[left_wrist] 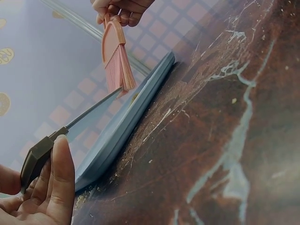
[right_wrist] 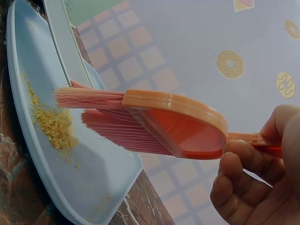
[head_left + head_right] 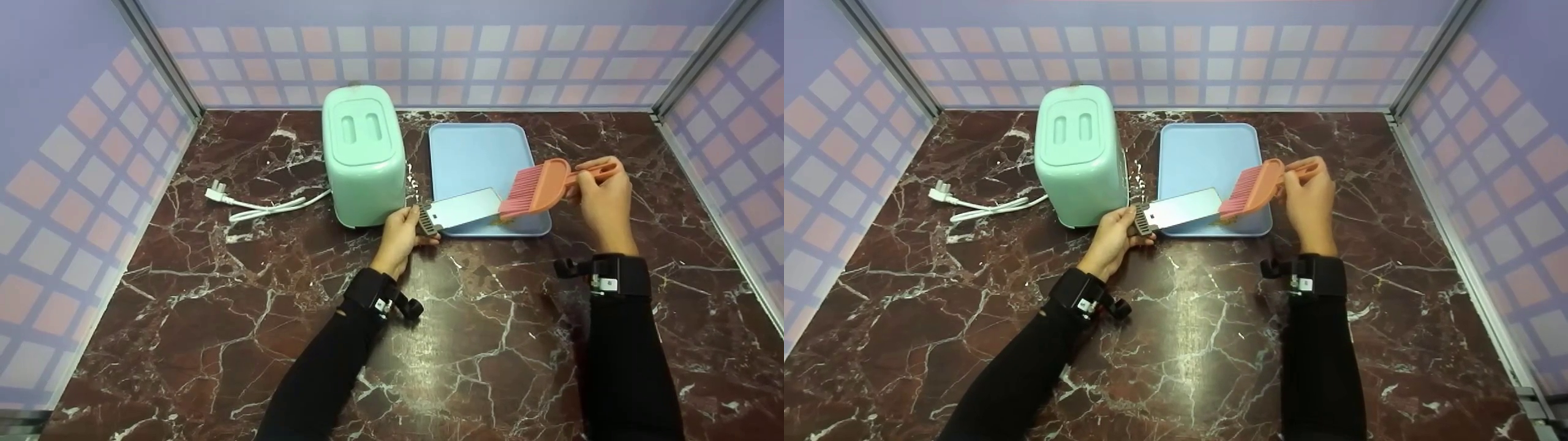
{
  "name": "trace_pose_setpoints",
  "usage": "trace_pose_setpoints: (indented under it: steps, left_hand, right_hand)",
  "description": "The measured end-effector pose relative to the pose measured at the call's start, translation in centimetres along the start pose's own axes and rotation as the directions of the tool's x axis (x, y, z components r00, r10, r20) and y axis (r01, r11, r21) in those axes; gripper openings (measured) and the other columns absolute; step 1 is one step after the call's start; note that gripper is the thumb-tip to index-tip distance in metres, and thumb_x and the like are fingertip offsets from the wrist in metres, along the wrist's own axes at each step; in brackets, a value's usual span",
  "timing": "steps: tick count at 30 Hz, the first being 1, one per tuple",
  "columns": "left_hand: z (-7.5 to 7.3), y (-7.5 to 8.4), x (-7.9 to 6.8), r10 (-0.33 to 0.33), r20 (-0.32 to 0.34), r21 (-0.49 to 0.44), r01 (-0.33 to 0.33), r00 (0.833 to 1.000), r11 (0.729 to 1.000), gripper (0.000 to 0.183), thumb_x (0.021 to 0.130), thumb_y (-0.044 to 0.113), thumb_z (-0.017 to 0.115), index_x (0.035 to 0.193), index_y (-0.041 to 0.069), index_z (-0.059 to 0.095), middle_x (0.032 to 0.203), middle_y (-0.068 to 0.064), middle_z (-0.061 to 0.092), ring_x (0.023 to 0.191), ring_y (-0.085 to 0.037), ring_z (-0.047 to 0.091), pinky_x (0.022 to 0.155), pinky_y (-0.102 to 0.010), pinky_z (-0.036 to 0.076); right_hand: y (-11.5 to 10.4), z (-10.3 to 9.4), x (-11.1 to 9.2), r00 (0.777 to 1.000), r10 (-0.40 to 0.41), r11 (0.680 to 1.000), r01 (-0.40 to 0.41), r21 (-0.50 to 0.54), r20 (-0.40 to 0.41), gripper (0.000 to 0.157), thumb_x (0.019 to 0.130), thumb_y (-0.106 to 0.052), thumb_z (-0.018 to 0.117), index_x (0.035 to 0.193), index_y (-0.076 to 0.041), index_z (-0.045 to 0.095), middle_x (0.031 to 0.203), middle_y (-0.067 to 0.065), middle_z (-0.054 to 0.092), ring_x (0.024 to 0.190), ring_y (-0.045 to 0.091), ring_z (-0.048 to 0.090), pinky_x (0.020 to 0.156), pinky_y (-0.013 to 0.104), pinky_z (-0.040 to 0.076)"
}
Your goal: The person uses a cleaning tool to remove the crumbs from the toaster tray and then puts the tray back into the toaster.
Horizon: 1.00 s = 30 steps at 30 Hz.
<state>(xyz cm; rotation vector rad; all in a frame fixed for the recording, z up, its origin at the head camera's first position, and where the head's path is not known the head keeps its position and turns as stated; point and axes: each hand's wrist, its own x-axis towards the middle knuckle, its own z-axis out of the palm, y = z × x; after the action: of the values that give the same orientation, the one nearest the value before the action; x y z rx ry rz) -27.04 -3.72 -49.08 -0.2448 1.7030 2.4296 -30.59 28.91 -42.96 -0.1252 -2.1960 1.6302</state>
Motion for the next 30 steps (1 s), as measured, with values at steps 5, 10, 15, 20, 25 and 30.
trace_pose_setpoints:
  steps: [5, 10, 15, 20, 25, 30]
  left_hand:
    - [0.0, 0.1, 0.0, 0.0, 0.006, -0.001, 0.0, 1.0, 1.0, 0.033, 0.118, 0.015, 0.039, 0.119, -0.012, 0.057, 0.088, -0.017, 0.065, 0.067, -0.022, 0.07, 0.062, -0.028, 0.067]
    - [-0.1, 0.0, 0.0, -0.007, 0.002, 0.001, 0.007, 1.0, 1.0, 0.033, 0.118, 0.016, 0.039, 0.117, -0.011, 0.057, 0.09, -0.017, 0.066, 0.067, -0.022, 0.07, 0.062, -0.027, 0.066]
    - [-0.1, 0.0, 0.0, 0.001, 0.005, -0.001, -0.001, 1.0, 1.0, 0.033, 0.118, 0.016, 0.039, 0.116, -0.011, 0.058, 0.09, -0.016, 0.066, 0.066, -0.021, 0.069, 0.061, -0.026, 0.065]
    - [0.0, 0.0, 0.0, 0.001, 0.008, -0.013, -0.001, 1.0, 1.0, 0.032, 0.118, 0.015, 0.039, 0.115, -0.01, 0.058, 0.089, -0.015, 0.066, 0.066, -0.02, 0.069, 0.06, -0.025, 0.065]
    - [0.0, 0.0, 0.0, -0.002, 0.005, -0.008, 0.002, 1.0, 1.0, 0.031, 0.118, 0.015, 0.039, 0.115, -0.01, 0.058, 0.089, -0.015, 0.066, 0.066, -0.02, 0.069, 0.061, -0.026, 0.065]
    - [0.0, 0.1, 0.0, -0.009, 0.002, -0.01, 0.009, 1.0, 1.0, 0.032, 0.118, 0.015, 0.039, 0.118, -0.011, 0.057, 0.09, -0.016, 0.066, 0.067, -0.021, 0.069, 0.061, -0.026, 0.065]
  right_hand:
    - [-0.1, -0.3, -0.1, 1.0, 0.01, 1.0, -0.01, -0.008, -0.026, 0.012, 0.102, 0.0, 0.052, 0.103, -0.009, 0.061, 0.064, -0.006, 0.065, 0.049, 0.004, 0.061, 0.044, 0.016, 0.054]
    - [-0.1, -0.8, 0.1, 0.999, 0.029, 0.999, -0.028, 0.03, -0.038, 0.014, 0.103, 0.0, 0.051, 0.104, -0.01, 0.06, 0.068, -0.006, 0.066, 0.05, 0.003, 0.062, 0.046, 0.016, 0.056]
    - [-0.2, -1.2, 0.3, 0.994, 0.049, 0.991, -0.037, 0.125, -0.095, 0.016, 0.102, 0.003, 0.05, 0.101, -0.009, 0.06, 0.069, -0.003, 0.067, 0.049, 0.004, 0.062, 0.045, 0.015, 0.055]
    - [-0.7, -0.7, 0.0, 0.984, 0.046, 0.947, 0.013, 0.322, -0.175, 0.014, 0.103, 0.006, 0.051, 0.1, -0.006, 0.059, 0.069, 0.006, 0.067, 0.047, 0.01, 0.062, 0.041, 0.019, 0.054]
    - [-0.9, 1.1, -0.4, 0.979, -0.012, 0.888, 0.105, 0.449, -0.205, 0.015, 0.105, 0.008, 0.052, 0.099, -0.004, 0.059, 0.074, 0.011, 0.066, 0.05, 0.014, 0.064, 0.043, 0.023, 0.058]
    - [-0.9, 3.1, -1.0, 0.985, -0.063, 0.921, 0.12, 0.371, -0.162, 0.011, 0.106, 0.004, 0.054, 0.103, -0.005, 0.059, 0.077, 0.008, 0.068, 0.056, 0.012, 0.067, 0.05, 0.024, 0.062]
